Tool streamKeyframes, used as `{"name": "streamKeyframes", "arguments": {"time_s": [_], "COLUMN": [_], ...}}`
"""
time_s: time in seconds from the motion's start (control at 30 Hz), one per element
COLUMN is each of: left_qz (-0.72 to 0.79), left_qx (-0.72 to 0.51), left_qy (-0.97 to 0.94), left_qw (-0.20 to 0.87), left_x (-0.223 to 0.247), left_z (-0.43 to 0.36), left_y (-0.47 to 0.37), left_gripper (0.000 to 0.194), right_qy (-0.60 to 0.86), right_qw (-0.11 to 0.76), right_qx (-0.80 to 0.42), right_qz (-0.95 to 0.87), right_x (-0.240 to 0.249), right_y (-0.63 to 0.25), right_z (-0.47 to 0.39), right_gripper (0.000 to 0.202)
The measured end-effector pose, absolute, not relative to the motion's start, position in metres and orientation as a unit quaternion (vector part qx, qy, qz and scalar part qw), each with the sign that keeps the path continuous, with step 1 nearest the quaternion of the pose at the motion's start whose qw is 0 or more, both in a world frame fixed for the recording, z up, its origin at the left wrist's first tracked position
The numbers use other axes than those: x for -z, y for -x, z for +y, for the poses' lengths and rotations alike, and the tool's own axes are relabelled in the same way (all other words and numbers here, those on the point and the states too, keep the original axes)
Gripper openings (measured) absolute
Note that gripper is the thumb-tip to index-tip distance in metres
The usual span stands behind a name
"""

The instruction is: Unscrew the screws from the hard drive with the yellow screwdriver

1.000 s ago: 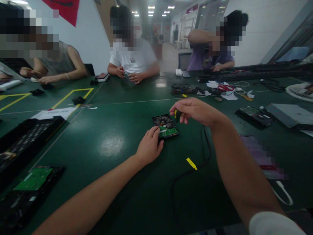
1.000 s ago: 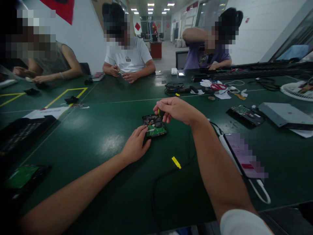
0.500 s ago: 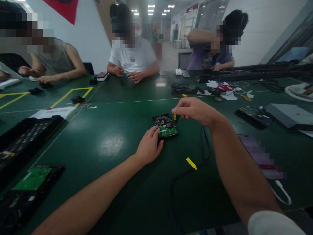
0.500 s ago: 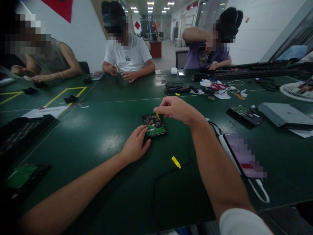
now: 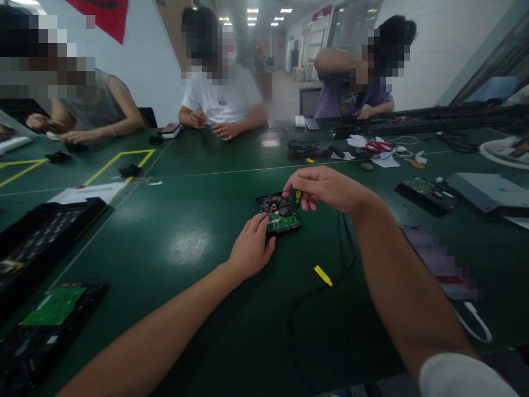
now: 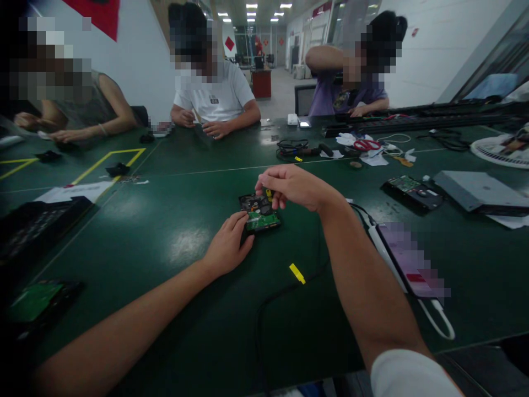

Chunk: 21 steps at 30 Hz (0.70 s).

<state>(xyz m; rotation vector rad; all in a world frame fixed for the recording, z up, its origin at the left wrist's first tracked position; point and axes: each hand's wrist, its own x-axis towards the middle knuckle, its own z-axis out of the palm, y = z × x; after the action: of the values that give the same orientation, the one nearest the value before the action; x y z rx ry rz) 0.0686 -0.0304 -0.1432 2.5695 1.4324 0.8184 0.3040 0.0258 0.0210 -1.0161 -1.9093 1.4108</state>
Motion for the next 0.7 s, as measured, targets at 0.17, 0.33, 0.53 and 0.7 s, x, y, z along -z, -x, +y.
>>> {"name": "streamKeyframes", "arguments": {"time_s": [0.17, 0.33, 0.53, 0.7], "left_qz": [0.468, 0.466, 0.465, 0.466], "left_qx": [-0.268, -0.269, -0.269, -0.268], "left_qy": [-0.841, -0.842, -0.842, -0.842], "left_qw": [0.041, 0.042, 0.041, 0.038], "left_x": [0.1434, 0.1434, 0.1445, 0.1462], "left_z": [-0.0303, -0.0305, -0.03, -0.0289], "left_y": [-0.0686, -0.0688, -0.0684, -0.0682], "left_gripper": [0.052, 0.051, 0.051, 0.052], "right_qy": [0.355, 0.366, 0.411, 0.465], "right_qw": [0.284, 0.291, 0.325, 0.337], "right_qx": [-0.574, -0.526, -0.421, -0.411], "right_qz": [-0.681, -0.711, -0.741, -0.708], "right_x": [-0.0156, -0.0158, -0.0165, -0.0144], "right_y": [-0.3069, -0.3067, -0.3066, -0.306], "right_z": [0.0298, 0.03, 0.0324, 0.0355], "right_gripper": [0.018, 0.02, 0.015, 0.015]}}
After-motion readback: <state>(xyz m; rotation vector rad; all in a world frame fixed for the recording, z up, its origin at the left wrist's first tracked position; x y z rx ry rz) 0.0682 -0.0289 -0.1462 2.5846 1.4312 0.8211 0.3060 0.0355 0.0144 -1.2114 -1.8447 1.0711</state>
